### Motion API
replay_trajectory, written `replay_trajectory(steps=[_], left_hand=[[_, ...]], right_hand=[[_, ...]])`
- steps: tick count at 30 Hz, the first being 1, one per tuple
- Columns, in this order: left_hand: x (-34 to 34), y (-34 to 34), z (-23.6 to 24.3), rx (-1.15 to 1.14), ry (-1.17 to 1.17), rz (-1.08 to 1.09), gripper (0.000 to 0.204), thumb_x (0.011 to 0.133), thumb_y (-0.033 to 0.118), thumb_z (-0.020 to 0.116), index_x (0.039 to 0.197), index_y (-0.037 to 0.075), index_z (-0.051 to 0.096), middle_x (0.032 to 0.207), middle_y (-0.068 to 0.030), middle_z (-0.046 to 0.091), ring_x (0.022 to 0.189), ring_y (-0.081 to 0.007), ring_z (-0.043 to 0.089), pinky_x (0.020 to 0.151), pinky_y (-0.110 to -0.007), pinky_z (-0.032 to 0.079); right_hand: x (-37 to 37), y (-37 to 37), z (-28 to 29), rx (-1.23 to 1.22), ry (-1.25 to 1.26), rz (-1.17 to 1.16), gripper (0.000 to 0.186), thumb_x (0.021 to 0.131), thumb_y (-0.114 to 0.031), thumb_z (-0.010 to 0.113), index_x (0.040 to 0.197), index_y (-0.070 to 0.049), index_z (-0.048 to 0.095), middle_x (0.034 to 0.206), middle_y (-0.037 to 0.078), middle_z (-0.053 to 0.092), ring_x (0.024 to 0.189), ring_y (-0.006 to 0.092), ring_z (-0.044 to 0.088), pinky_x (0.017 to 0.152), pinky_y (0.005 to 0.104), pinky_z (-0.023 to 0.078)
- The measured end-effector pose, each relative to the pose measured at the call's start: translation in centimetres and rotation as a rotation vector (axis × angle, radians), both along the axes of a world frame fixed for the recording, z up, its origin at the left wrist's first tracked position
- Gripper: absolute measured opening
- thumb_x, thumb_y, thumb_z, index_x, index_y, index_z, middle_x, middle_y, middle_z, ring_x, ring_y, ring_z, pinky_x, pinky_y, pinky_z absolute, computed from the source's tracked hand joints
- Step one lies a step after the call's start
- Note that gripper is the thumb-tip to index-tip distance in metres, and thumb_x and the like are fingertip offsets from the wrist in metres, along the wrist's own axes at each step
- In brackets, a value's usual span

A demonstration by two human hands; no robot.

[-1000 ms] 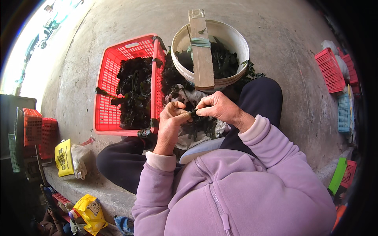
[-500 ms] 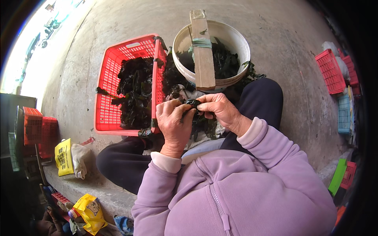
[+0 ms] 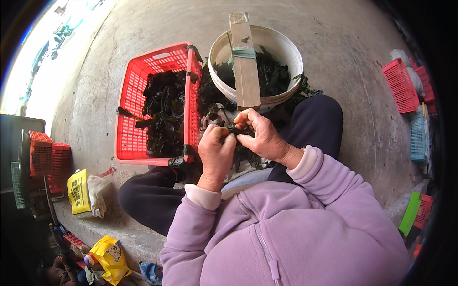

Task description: The person sits on the floor and trims seaweed using a fixed blade attached to a bucket. They pick seaweed from a red basket, scrape it against the blade, and place the trimmed pieces back into the basket.

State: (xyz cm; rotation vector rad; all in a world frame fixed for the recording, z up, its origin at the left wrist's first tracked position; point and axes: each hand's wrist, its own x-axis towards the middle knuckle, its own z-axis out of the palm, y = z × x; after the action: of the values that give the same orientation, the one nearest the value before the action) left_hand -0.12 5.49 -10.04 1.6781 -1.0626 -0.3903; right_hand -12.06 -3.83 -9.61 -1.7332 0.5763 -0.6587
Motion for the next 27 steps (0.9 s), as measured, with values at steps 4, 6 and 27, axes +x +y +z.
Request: replay_trajectory(steps=[4, 6, 27], left_hand=[[1.1, 0.3, 0.4, 0.177, 0.946, -0.047, 0.004, 0.078, 0.004, 0.06, 0.075, 0.003, 0.059, 0.065, 0.003, 0.051, 0.053, -0.0068, 0.046, 0.048, -0.022, 0.036], [1.4, 0.4, 0.7, 0.138, 1.271, -0.087, 0.005, 0.081, 0.008, 0.059, 0.077, 0.004, 0.059, 0.064, 0.0022, 0.052, 0.054, -0.0055, 0.045, 0.047, -0.019, 0.033], [4.5, 0.9, -0.4, 0.192, 1.299, -0.264, 0.005, 0.083, 0.002, 0.054, 0.08, 0.007, 0.053, 0.064, -0.0038, 0.05, 0.045, -0.0059, 0.035, 0.036, -0.02, 0.026]], right_hand=[[-0.5, -0.4, 0.9, -0.15, 0.182, 0.095, 0.026, 0.073, -0.003, 0.066, 0.095, -0.001, 0.051, 0.079, 0.017, 0.061, 0.076, 0.0268, 0.063, 0.071, 0.0321, 0.05], [-0.8, -0.7, 1.5, -0.267, 0.24, 0.146, 0.027, 0.073, -0.006, 0.068, 0.094, 0.0, 0.052, 0.078, 0.019, 0.061, 0.074, 0.0301, 0.062, 0.069, 0.033, 0.05], [-3.3, -4.0, 4.1, -0.076, 0.136, 0.009, 0.006, 0.079, -0.001, 0.063, 0.083, 0.002, 0.064, 0.069, 0.007, 0.062, 0.06, 0.0096, 0.054, 0.057, 0.0264, 0.044]])
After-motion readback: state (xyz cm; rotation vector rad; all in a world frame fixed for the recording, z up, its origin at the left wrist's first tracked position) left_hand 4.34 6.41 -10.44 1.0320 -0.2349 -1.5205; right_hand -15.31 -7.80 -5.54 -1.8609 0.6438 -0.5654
